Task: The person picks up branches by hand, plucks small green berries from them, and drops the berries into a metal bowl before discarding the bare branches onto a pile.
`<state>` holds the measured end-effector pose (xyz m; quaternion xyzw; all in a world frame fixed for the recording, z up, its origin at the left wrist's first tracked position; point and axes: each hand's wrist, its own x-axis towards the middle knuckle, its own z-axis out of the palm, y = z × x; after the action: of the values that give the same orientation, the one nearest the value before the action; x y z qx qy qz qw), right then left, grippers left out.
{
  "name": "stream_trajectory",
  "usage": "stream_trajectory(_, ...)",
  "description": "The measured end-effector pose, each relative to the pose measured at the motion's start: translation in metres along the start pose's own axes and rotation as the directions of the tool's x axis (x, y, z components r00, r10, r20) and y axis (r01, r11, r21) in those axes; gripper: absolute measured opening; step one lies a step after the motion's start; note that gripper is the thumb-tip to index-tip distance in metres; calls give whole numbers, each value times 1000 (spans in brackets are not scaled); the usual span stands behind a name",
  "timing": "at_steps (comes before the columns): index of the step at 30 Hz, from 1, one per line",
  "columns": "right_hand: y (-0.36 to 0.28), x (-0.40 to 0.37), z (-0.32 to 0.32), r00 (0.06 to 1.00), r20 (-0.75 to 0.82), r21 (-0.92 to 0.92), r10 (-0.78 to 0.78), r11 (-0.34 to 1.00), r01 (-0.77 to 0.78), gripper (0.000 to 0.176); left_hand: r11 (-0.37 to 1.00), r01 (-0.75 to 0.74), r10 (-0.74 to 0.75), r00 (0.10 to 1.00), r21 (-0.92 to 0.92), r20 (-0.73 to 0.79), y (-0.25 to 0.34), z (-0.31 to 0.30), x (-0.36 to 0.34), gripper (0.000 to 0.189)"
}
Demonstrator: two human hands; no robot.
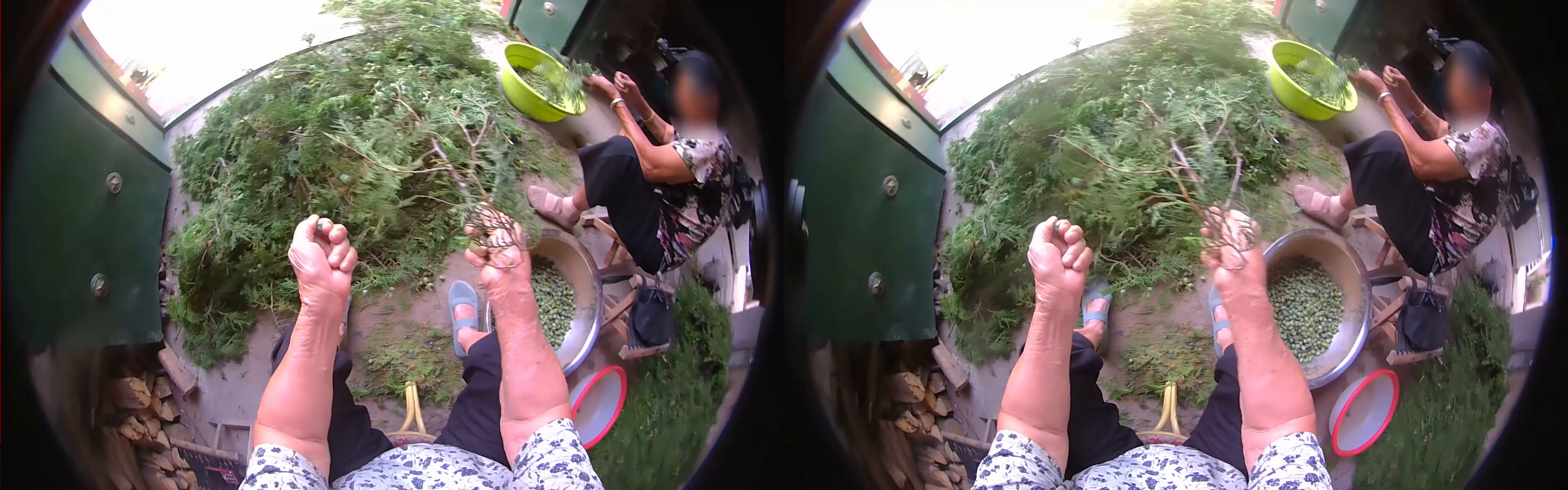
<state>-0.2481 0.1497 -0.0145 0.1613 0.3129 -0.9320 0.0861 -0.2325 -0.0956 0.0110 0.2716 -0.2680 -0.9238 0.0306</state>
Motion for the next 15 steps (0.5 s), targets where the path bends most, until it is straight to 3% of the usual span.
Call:
stream_trajectory(1,-4,1,0,999,-22,-148,-26,989,23,30,998,-28,30,998,-50,48,6,-8,5,24)
stream_trajectory(3,-6,-3,15,959,-268,-358,-88,934,-14,33,993,-85,93,991,-87,92,14,-13,10,20)
stream_trajectory(4,-8,4,-2,996,-68,-297,-48,955,26,33,990,-130,136,987,-61,91,16,-10,9,15)
stream_trajectory(7,-13,8,-3,995,-99,-451,-29,893,-19,33,983,-152,153,988,-101,8,18,-3,4,12)
stream_trajectory(8,-6,7,14,964,-115,-417,-240,892,172,15,982,-158,160,987,-107,16,18,-5,4,12)
stream_trajectory(9,-8,4,21,966,-110,-416,-232,894,167,15,980,-166,168,986,-107,10,18,-7,6,12)
stream_trajectory(11,-10,-1,26,938,-298,-632,-175,773,-57,27,986,-168,167,985,-12,-51,17,-9,13,11)
stream_trajectory(12,-11,2,7,970,-236,-234,-57,972,0,24,985,-165,166,986,41,-17,16,-12,15,14)
stream_trajectory(13,-10,6,-3,971,-234,-236,-54,972,-2,24,985,-168,168,986,40,-18,15,-12,15,14)
stream_trajectory(15,-7,8,-6,997,-74,-269,-25,963,5,25,983,-98,92,995,158,45,14,-12,15,17)
